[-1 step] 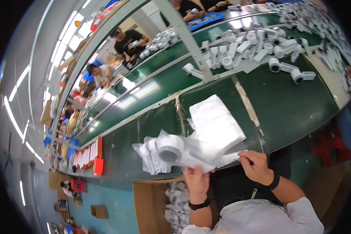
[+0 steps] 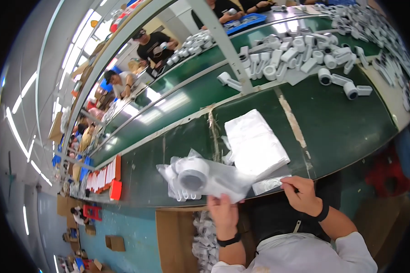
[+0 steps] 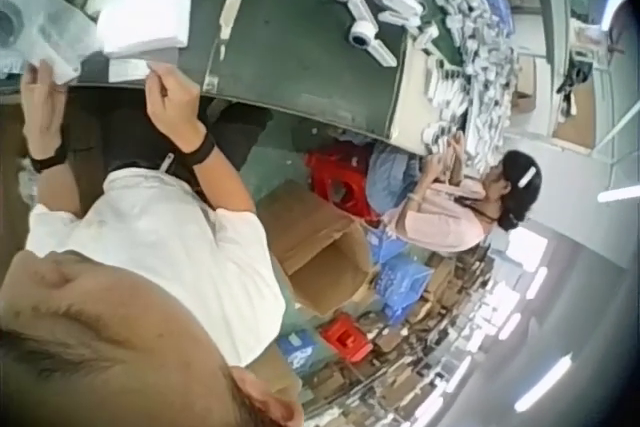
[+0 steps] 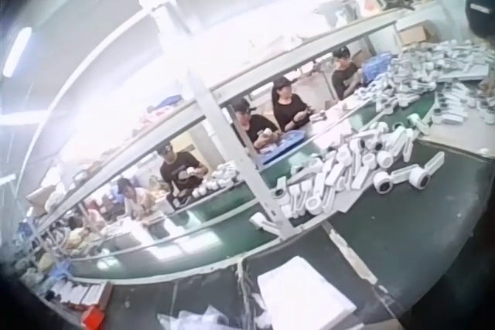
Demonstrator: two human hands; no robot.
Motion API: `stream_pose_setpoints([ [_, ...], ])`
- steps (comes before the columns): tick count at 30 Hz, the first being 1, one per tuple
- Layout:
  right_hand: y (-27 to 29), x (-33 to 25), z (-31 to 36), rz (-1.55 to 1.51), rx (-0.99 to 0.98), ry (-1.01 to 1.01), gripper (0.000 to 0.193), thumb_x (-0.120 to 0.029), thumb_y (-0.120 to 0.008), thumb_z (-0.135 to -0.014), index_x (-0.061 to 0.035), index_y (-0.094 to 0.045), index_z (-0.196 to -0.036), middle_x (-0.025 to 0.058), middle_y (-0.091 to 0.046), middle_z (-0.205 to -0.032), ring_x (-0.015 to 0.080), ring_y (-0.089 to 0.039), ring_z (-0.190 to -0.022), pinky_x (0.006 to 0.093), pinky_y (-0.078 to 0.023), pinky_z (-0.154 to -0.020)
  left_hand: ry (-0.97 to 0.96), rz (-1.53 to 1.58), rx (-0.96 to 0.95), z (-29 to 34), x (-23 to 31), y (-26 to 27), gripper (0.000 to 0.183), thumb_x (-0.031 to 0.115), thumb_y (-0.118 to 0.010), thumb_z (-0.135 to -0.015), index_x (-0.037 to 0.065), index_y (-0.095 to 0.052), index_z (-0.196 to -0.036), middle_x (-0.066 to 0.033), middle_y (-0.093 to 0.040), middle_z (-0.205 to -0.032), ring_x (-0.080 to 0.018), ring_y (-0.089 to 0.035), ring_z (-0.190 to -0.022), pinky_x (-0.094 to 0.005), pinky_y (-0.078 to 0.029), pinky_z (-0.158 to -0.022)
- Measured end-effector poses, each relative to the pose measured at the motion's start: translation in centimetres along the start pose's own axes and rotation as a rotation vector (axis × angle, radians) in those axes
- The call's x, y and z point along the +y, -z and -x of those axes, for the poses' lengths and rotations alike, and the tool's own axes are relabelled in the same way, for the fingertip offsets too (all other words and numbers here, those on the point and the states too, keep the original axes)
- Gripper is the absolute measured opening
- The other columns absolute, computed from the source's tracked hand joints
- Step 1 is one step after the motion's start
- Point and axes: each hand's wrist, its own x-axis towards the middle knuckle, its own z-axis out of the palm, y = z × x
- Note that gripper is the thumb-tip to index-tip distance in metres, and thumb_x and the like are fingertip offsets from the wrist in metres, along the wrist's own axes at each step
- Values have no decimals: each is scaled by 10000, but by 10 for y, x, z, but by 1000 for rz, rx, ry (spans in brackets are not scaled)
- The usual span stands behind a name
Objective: The person picks up a handheld fan from the table, slides it into a plastic bag, and places the bagged fan into a cardboard box, repeating this process for several fans.
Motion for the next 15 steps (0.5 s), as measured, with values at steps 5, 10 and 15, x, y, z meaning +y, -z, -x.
stream_pose_setpoints([
  [5, 20, 31, -9, 75, -14, -96, 135, -12, -624, -836, 15, -684, -954, 120, -648, -708, 129, -566, -532, 257, -443, -502, -261, -730, 640, -1, 94, 49, 314, 60, -602, -911, -19, -541, -1209, -78, -647, -1009, -167, -623, -785, -286, -517, -642],
  [10, 25, 52, -14, 19, -24, -253, 123, -31, -615, -873, 30, -669, -965, 69, -655, -719, 82, -582, -613, 225, -455, -551, -416, -1117, 812, -24, 112, 164, 392, 100, -653, -870, -53, -559, -1219, -141, -665, -1012, -204, -647, -860, -315, -519, -707],
  [15, 28, 53, -13, 59, -66, -294, 126, -41, -612, -887, 36, -663, -972, 53, -660, -734, 65, -594, -653, 212, -462, -576, -286, -1635, 846, -59, 81, 218, 450, 157, -687, -817, -52, -577, -1199, -190, -660, -981, -294, -637, -867, -359, -489, -812],
])
